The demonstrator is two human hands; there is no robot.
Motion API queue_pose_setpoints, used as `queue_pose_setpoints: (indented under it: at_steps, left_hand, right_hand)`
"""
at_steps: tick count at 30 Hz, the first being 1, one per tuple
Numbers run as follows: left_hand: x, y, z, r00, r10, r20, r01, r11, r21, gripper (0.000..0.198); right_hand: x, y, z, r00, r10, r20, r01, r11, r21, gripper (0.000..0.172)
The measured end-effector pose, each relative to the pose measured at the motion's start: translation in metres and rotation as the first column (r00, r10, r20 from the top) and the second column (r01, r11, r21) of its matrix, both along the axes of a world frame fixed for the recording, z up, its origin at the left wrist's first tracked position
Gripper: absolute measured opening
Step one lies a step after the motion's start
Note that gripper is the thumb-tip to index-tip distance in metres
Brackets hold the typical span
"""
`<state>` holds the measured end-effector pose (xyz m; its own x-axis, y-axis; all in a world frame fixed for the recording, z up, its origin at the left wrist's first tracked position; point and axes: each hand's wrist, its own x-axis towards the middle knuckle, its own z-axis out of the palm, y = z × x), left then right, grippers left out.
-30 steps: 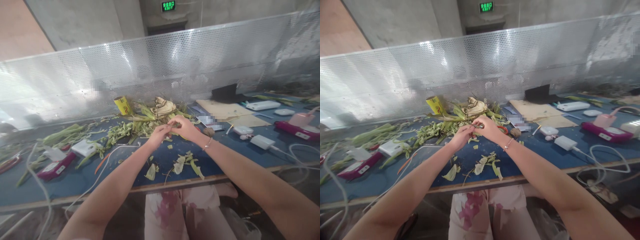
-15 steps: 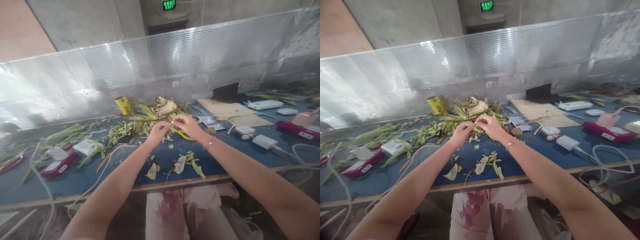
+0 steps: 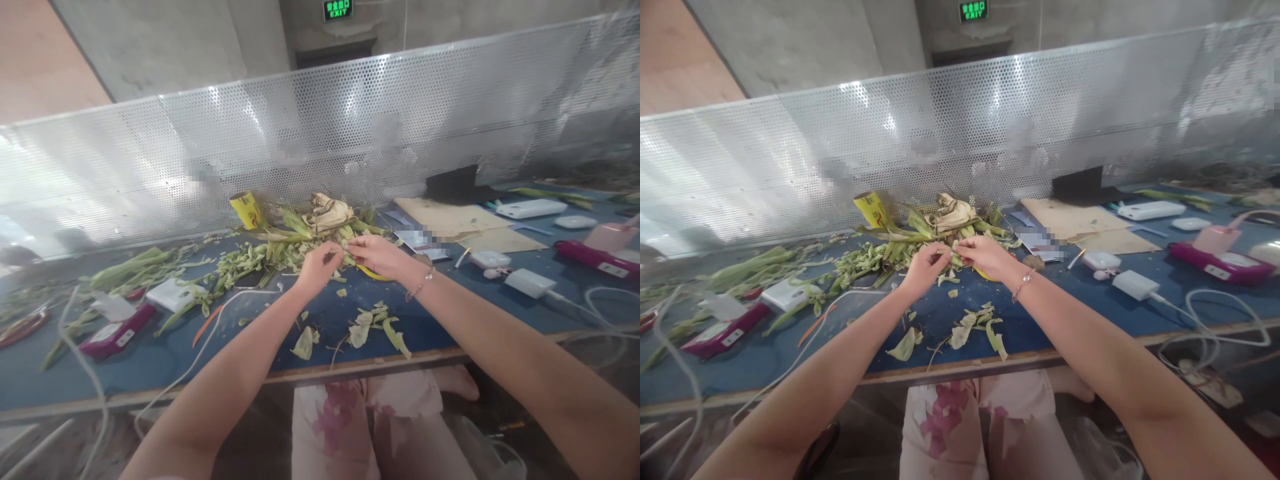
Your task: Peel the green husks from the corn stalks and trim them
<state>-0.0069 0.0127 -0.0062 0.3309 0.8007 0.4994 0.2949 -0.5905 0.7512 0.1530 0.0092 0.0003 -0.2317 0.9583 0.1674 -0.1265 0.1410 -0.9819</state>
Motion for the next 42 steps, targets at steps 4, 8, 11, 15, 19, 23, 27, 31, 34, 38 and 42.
queue_pose_setpoints:
  at_steps: [4, 8, 11, 15, 19, 23, 27, 31, 34, 38, 42]
  left_hand:
    - [0.003, -0.003, 0.005, 0.996, 0.049, 0.075, -0.040, 0.992, -0.123, 0.020]
    - [0.005, -0.002, 0.004, 0.977, 0.034, 0.211, 0.017, 0.971, -0.237, 0.025]
    - [0.005, 0.003, -0.001, 0.960, -0.009, 0.282, 0.087, 0.960, -0.266, 0.028]
    - [0.004, 0.003, -0.002, 0.949, -0.032, 0.315, 0.127, 0.949, -0.287, 0.031]
    - [0.005, 0.001, 0.000, 0.942, -0.054, 0.331, 0.163, 0.937, -0.309, 0.032]
    - [0.005, 0.003, -0.002, 0.950, -0.061, 0.307, 0.157, 0.941, -0.299, 0.030]
    - [0.005, 0.005, -0.005, 0.954, -0.074, 0.290, 0.163, 0.940, -0.298, 0.028]
    - [0.005, 0.007, -0.008, 0.960, -0.091, 0.265, 0.169, 0.941, -0.292, 0.029]
    - [0.005, 0.009, -0.010, 0.959, -0.100, 0.265, 0.180, 0.938, -0.297, 0.029]
    - [0.006, 0.005, -0.007, 0.927, -0.140, 0.348, 0.261, 0.907, -0.330, 0.023]
    - [0.006, 0.001, -0.005, 0.871, -0.196, 0.451, 0.364, 0.873, -0.325, 0.023]
  right_hand:
    - [0.001, 0.004, -0.007, 0.994, -0.068, 0.091, 0.046, 0.974, 0.223, 0.029]
    - [0.003, 0.003, -0.005, 0.966, -0.150, 0.211, 0.066, 0.931, 0.358, 0.024]
    - [0.004, 0.000, -0.002, 0.949, -0.171, 0.263, 0.062, 0.924, 0.377, 0.026]
    - [0.002, -0.003, 0.001, 0.984, -0.088, 0.153, 0.044, 0.963, 0.268, 0.025]
    - [-0.002, -0.005, 0.001, 0.999, 0.019, -0.049, -0.014, 0.994, 0.108, 0.021]
    - [-0.002, -0.005, 0.001, 0.990, 0.070, -0.121, -0.065, 0.997, 0.043, 0.020]
    - [0.000, -0.004, 0.001, 0.990, 0.082, -0.112, -0.083, 0.997, -0.002, 0.020]
    - [0.000, -0.004, 0.001, 0.995, 0.060, -0.074, -0.064, 0.996, -0.060, 0.018]
    - [0.000, -0.005, 0.004, 0.998, 0.032, -0.059, -0.037, 0.997, -0.075, 0.016]
    - [0.003, -0.006, 0.008, 0.997, -0.007, -0.073, 0.002, 0.997, -0.073, 0.016]
    - [0.005, -0.006, 0.009, 0.993, -0.005, -0.118, -0.003, 0.998, -0.068, 0.017]
